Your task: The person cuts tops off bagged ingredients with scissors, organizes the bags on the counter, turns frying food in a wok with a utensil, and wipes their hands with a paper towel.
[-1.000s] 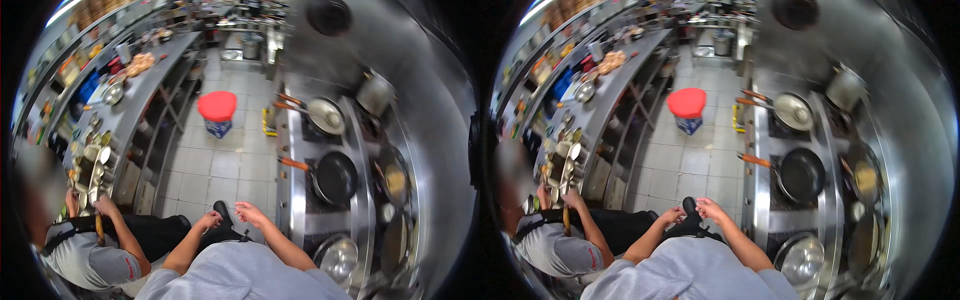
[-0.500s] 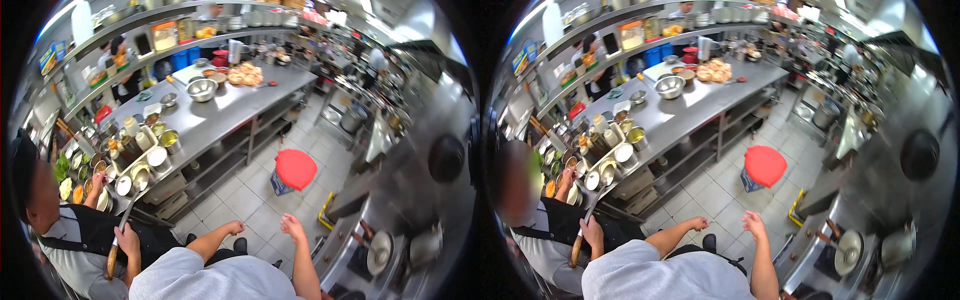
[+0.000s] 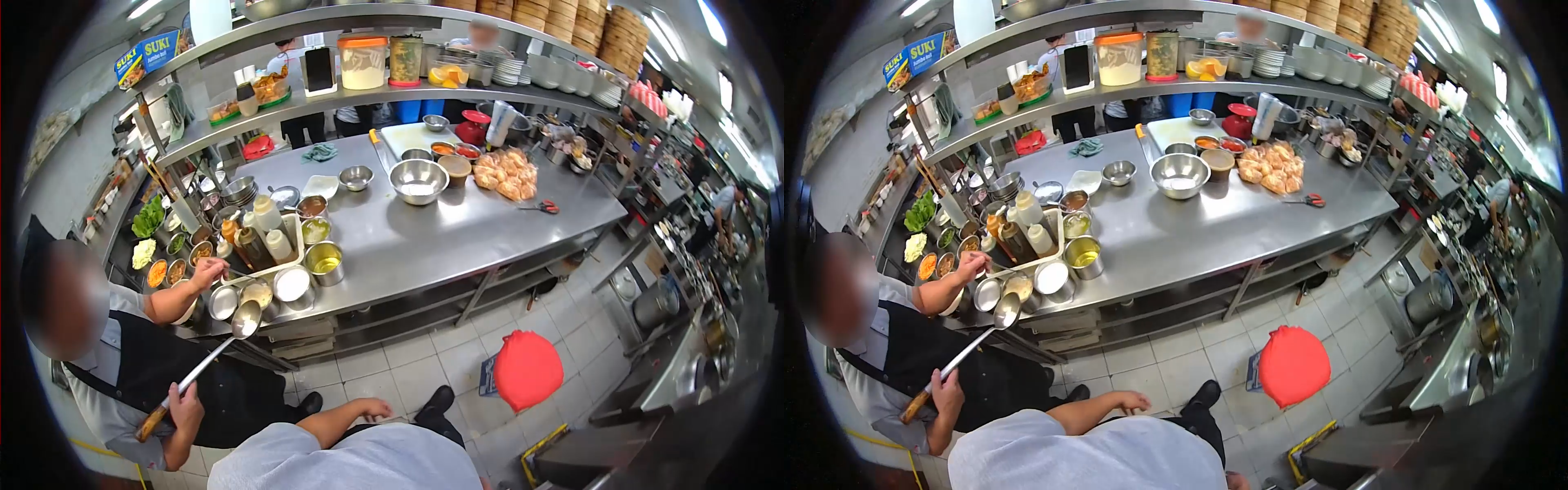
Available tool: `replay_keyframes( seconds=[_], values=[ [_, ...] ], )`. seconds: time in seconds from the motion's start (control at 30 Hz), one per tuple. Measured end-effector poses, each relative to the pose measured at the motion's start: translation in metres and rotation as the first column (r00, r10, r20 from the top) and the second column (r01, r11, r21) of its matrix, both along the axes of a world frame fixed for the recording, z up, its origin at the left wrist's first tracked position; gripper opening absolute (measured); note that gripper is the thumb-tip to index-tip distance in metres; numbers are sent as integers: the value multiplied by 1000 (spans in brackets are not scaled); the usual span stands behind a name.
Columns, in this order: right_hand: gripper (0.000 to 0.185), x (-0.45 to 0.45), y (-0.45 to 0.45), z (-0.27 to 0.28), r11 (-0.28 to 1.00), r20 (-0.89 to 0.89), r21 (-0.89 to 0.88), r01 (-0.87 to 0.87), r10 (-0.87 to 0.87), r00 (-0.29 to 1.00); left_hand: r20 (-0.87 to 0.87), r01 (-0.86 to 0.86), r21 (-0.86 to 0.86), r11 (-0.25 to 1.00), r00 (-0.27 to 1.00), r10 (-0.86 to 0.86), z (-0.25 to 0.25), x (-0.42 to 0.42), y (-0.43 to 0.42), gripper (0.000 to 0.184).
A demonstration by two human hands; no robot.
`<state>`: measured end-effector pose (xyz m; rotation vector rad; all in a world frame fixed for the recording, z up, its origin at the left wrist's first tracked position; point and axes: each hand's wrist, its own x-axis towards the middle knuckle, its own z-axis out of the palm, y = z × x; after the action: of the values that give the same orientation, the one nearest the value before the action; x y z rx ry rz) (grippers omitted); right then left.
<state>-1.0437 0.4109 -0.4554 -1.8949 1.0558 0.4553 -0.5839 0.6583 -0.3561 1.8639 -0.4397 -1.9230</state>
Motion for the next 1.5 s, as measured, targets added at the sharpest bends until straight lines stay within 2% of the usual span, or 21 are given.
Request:
replay_keyframes(
  seconds=[0.07,0.13,0.2,0.27,0.3,0.33,0.37,0.4,0.47,0.53,0.67,0.8,0.87,0.93,1.0,1.07,1.2,1.27,1.3,1.37,1.5],
  values=[
    [35,-9,-38,-54,881,44,-306,-360,391,919,-8,195,99,976,981,-195,16,12,-9,40],
    [29,44,-99,47,961,136,-116,-250,265,955,-87,247,205,947,968,-234,28,27,-19,43],
    [22,128,-178,109,963,220,268,-34,-26,975,8,-3,245,970,1000,1,26,54,-38,43],
    [11,217,-265,118,957,-56,221,187,-179,982,173,-241,107,965,960,221,39,87,-62,33],
    [14,252,-307,127,949,272,-244,-199,264,925,210,-359,-4,933,912,352,37,100,-68,30],
    [14,300,-339,146,945,433,-302,-128,256,864,166,-591,-125,797,780,604,30,107,-73,28],
    [12,358,-358,194,988,414,-62,144,-106,904,132,-699,-219,681,670,731,43,113,-80,27],
    [14,419,-346,310,994,459,-62,92,-54,887,162,-722,-248,646,627,762,51,111,-85,25],
    [38,511,-381,359,999,817,33,15,-36,575,191,-706,-308,637,610,769,55,121,-97,22],
    [45,581,-386,461,961,695,-265,-75,245,676,191,-720,-224,657,628,754,46,120,-97,23],
    [40,702,-386,571,951,888,-263,-160,304,344,90,-825,15,565,564,821,33,112,-94,36],
    [36,790,-352,673,936,943,-237,-259,286,169,7,-868,-43,494,494,869,24,125,-91,32],
    [36,839,-341,710,870,891,-399,-291,443,100,76,-876,-54,479,474,877,13,137,-93,29],
    [34,884,-328,747,718,754,-634,-288,657,-21,285,-656,-128,743,694,662,8,152,-96,25],
    [34,928,-318,774,592,622,-773,-228,777,-93,196,-754,-159,637,608,769,5,167,-102,25],
    [36,976,-312,790,554,574,-816,-165,811,-114,138,-939,8,345,342,929,9,163,-110,28],
    [43,1068,-314,827,390,361,-910,-143,913,190,40,-996,-52,73,71,997,23,173,-119,32],
    [40,1113,-321,836,272,244,-941,-200,958,153,51,-992,-86,-92,-97,994,23,158,-121,30],
    [38,1192,-354,820,-73,-73,-997,8,997,-36,76,-976,-111,-187,-196,978,33,150,-125,29],
    [37,1175,-323,845,-34,-70,-965,-259,989,127,107,-930,-105,-353,-363,926,35,123,-133,24],
    [30,1210,-320,846,-168,-158,-950,-263,986,-59,163,-887,-32,-460,-459,873,20,54,-156,26]
  ],
)
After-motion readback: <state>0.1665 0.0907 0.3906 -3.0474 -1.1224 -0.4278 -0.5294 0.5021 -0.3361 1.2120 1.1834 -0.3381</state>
